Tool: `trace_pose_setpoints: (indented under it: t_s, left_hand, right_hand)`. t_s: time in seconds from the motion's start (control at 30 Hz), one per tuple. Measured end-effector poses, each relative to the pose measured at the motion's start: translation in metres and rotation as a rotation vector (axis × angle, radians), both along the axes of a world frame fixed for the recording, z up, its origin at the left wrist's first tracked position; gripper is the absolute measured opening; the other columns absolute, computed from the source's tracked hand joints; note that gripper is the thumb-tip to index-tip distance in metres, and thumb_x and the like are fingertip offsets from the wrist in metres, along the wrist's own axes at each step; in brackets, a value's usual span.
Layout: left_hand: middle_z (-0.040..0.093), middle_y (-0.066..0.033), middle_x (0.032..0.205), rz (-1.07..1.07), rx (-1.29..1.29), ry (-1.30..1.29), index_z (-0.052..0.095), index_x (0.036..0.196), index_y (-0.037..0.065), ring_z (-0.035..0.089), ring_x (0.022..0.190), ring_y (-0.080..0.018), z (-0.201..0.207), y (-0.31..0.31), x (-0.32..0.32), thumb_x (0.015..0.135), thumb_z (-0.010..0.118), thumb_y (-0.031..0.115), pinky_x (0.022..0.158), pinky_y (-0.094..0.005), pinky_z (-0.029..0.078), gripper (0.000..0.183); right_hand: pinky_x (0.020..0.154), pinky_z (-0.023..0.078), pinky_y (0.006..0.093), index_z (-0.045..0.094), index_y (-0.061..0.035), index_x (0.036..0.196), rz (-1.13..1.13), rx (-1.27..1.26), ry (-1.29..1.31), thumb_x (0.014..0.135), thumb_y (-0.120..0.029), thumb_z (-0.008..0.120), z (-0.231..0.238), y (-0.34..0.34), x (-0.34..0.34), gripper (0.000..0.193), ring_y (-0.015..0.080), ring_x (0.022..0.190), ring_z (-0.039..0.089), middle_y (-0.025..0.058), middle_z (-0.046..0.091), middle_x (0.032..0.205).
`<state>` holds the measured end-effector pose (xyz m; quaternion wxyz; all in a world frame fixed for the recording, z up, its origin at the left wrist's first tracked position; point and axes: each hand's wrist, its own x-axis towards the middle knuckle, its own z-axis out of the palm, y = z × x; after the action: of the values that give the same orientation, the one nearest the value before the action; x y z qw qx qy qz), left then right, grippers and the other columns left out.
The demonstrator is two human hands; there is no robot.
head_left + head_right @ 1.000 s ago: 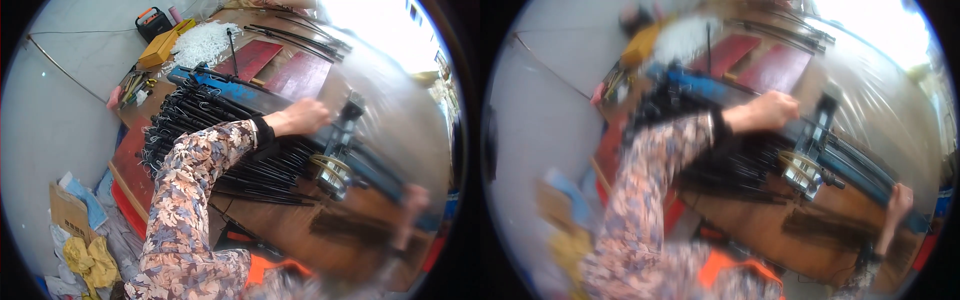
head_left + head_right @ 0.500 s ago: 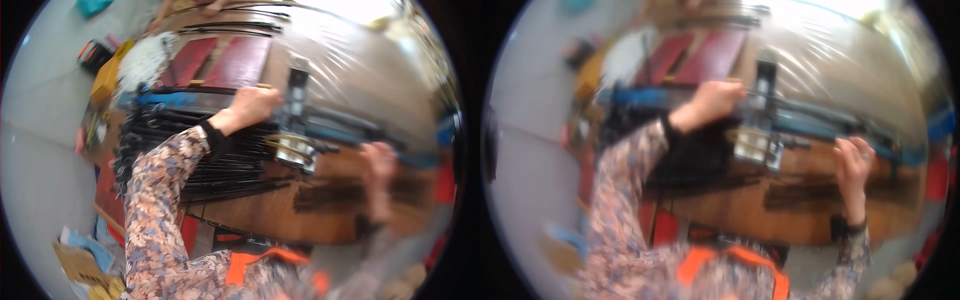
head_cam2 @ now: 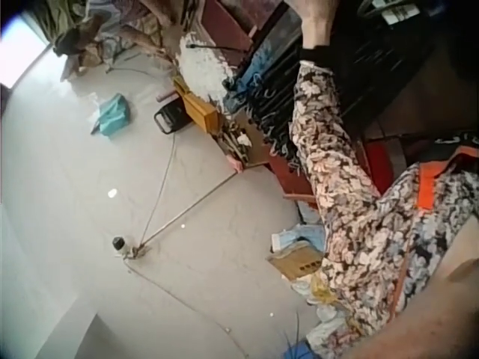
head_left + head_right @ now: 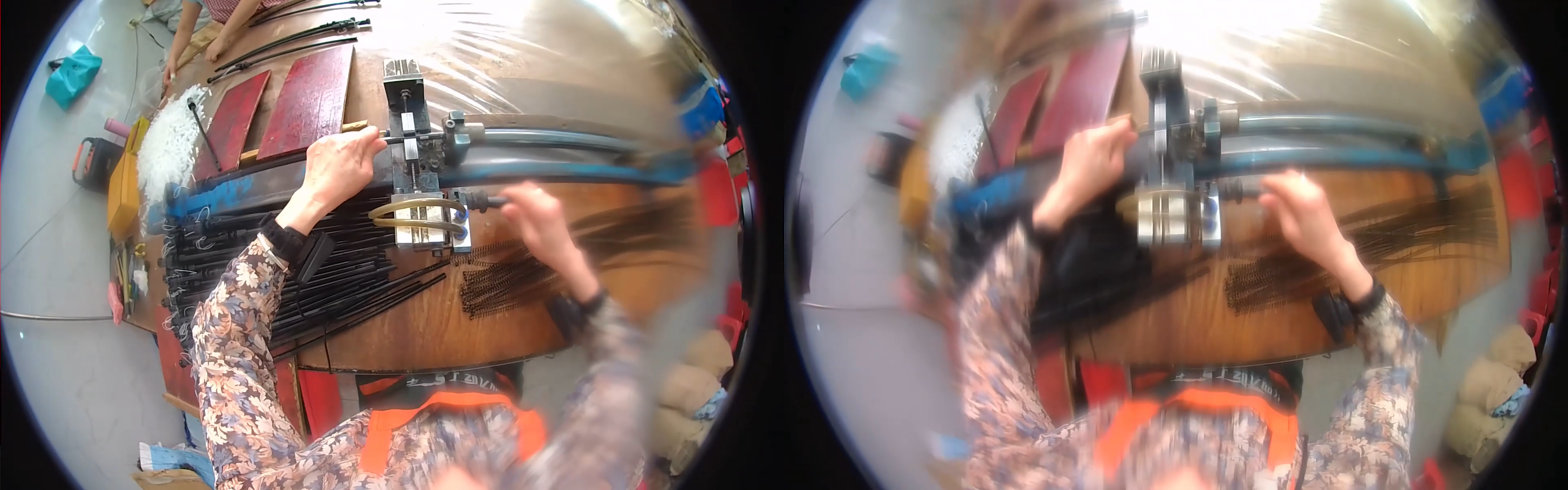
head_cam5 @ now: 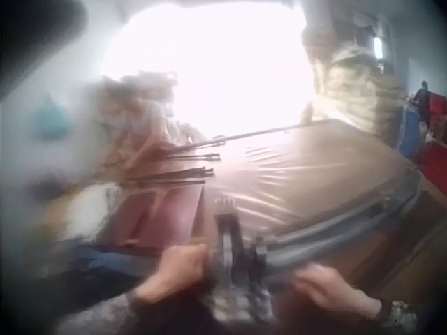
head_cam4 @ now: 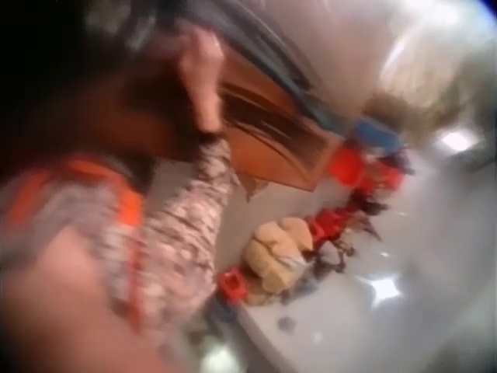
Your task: Manually feeding and processing thin metal rods through a fabrication machine on a workbench.
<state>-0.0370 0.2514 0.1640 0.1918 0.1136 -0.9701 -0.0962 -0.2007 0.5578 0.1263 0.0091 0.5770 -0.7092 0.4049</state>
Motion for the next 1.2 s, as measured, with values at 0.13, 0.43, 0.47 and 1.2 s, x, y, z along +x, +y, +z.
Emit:
trace_pose_setpoints:
  t_s: [0.13,0.43,0.47,1.2]
  left_hand:
    - [0.065,-0.0122,0.074,-0.082,-0.163,0.219,0.056,0.081,0.007,0.067,0.068,-0.0331,0.0,0.004,0.003,0.096,0.061,0.025,0.057,-0.0418,0.052,0.024]
    - [0.063,-0.0011,0.086,-0.122,-0.622,0.28,0.062,0.101,0.015,0.063,0.087,-0.0211,-0.008,-0.083,0.038,0.089,0.067,0.023,0.076,-0.0374,0.047,0.016]
    - [0.064,-0.0009,0.095,-0.059,-0.647,0.324,0.064,0.108,0.017,0.06,0.098,-0.0214,0.005,-0.087,0.044,0.087,0.068,0.021,0.085,-0.0388,0.045,0.022]
    - [0.054,-0.0076,0.073,-0.078,-0.241,0.172,0.061,0.098,0.008,0.057,0.069,-0.0239,0.082,0.104,0.14,0.077,0.065,0.002,0.061,-0.036,0.049,0.022]
  right_hand:
    - [0.075,0.052,0.0378,0.066,0.0027,0.11,0.005,-0.012,-0.031,0.091,-0.003,0.061,0.005,-0.007,-0.005,0.02,0.0319,0.083,0.066,0.0183,0.066,0.09]
    - [0.079,0.049,0.0443,0.072,-0.0102,0.087,0.233,0.33,0.341,0.078,-0.026,0.08,-0.034,-0.014,0.068,0.02,0.0325,0.086,0.062,0.0107,0.065,0.087]
    - [0.079,0.049,0.0445,0.073,-0.0103,0.09,0.254,0.31,0.331,0.079,-0.025,0.079,-0.04,-0.022,0.075,0.02,0.0332,0.087,0.062,0.0105,0.066,0.088]
    - [0.072,0.049,0.0361,0.065,-0.0001,0.12,-0.207,-0.315,0.567,0.104,-0.014,0.051,0.008,0.038,0.008,0.026,0.0245,0.087,0.062,0.0107,0.066,0.098]
